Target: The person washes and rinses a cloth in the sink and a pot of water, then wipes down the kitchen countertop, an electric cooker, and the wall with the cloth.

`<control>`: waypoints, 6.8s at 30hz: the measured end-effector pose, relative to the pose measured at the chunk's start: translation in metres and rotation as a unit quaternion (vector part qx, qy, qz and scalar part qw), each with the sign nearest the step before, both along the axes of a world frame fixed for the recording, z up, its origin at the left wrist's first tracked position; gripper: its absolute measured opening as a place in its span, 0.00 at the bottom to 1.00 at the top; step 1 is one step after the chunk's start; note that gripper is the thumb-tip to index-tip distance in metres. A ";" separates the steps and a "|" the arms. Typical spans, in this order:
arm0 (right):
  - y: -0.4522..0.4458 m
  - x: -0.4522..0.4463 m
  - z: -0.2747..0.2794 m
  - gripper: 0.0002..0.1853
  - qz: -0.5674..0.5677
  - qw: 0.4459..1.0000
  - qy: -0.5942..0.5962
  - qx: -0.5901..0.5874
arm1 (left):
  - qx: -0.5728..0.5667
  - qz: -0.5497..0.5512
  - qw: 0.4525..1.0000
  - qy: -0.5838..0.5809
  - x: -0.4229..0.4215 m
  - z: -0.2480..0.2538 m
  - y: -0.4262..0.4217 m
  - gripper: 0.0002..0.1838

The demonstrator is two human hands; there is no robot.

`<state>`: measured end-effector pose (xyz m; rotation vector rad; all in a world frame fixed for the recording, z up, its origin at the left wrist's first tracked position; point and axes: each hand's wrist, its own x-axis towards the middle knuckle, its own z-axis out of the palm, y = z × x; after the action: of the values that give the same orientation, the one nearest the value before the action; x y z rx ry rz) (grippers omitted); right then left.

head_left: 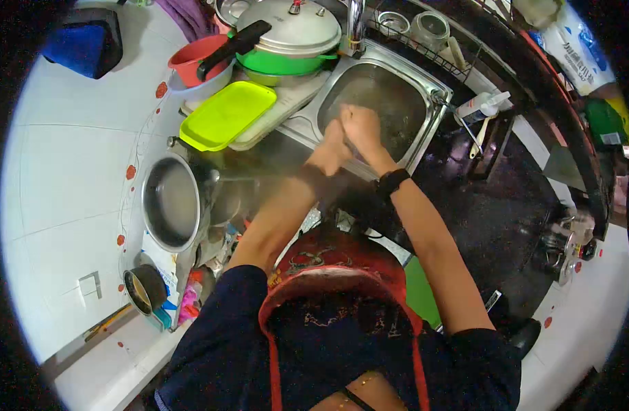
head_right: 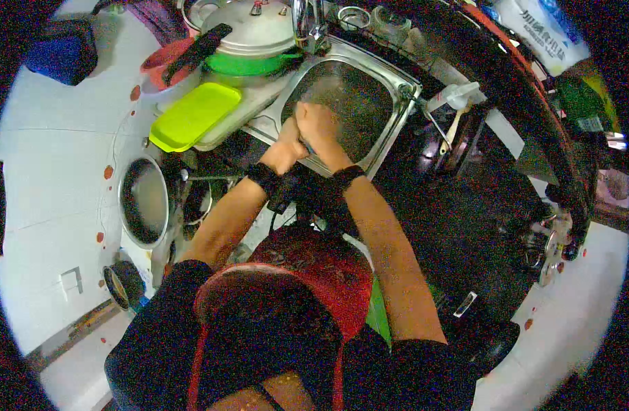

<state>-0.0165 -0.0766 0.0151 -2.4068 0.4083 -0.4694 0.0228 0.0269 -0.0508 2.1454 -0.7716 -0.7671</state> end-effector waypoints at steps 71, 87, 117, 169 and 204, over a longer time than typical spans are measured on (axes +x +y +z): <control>-0.090 -0.004 -0.113 0.14 0.197 0.900 0.376 0.098 | -0.308 0.220 0.725 0.575 0.007 -0.087 -0.021 0.15; -0.125 -0.037 -0.009 0.23 0.091 0.935 0.092 0.329 | -0.303 0.258 0.585 0.706 -0.022 0.018 -0.049 0.18; -0.106 0.052 -0.056 0.16 0.106 0.941 0.245 0.210 | -0.161 0.109 0.977 0.089 -0.043 -0.024 -0.096 0.10; -0.043 -0.046 0.007 0.20 0.103 0.885 0.097 0.443 | -0.166 0.262 0.941 0.134 -0.080 0.037 -0.015 0.21; 0.446 0.147 0.022 0.22 0.442 0.871 0.017 -0.216 | -0.099 0.398 0.910 0.060 0.019 0.079 0.548 0.32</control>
<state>0.1310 0.3695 0.0368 -2.6858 -0.8654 -0.0891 0.0415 0.5747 0.0283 1.9506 0.1199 -0.3514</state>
